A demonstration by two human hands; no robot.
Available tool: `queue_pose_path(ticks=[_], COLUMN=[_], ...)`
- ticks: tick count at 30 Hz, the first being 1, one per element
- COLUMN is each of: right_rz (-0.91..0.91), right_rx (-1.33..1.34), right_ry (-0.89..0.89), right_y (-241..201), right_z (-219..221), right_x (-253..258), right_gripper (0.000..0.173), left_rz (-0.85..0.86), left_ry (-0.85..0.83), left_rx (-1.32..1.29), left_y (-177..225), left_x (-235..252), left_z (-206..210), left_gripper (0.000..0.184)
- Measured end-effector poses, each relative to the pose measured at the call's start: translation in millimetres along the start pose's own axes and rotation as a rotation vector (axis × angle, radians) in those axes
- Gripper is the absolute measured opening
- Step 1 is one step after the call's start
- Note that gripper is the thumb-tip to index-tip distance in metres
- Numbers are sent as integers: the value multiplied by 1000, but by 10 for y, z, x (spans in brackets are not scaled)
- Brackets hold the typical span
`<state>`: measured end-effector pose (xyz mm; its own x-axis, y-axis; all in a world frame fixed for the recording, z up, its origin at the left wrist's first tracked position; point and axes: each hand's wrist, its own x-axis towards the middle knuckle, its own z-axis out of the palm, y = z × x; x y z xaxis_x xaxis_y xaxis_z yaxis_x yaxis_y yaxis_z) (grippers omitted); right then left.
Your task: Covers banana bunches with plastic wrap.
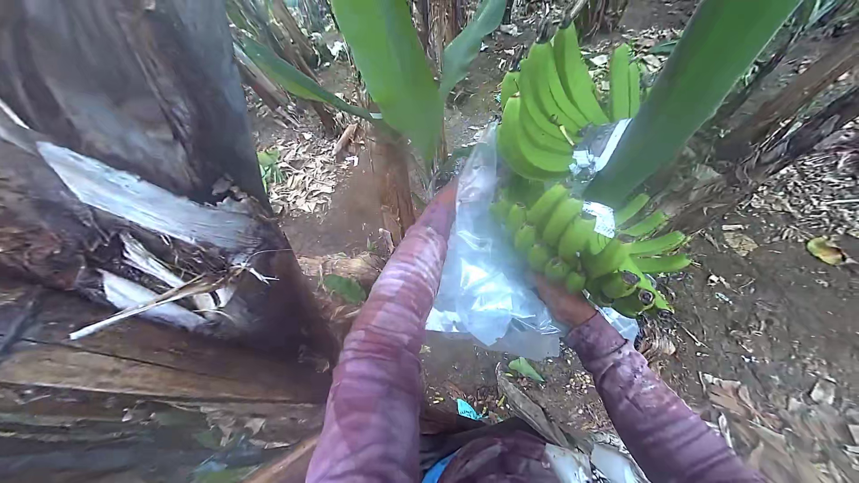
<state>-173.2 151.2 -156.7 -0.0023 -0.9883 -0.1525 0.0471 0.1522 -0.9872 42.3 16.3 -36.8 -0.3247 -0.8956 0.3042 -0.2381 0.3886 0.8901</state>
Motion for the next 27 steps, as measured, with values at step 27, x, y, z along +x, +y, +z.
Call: queue_pose_path(ticks=[27], right_rz=[40], right_rx=[-276], right_ry=[-2], right_y=[129], right_z=[-44], right_x=[-108], right_gripper=[47], left_rz=[30], left_ry=[-362], left_rx=[365], left_y=[925], left_x=[-865], left_z=[-34], left_gripper=[29])
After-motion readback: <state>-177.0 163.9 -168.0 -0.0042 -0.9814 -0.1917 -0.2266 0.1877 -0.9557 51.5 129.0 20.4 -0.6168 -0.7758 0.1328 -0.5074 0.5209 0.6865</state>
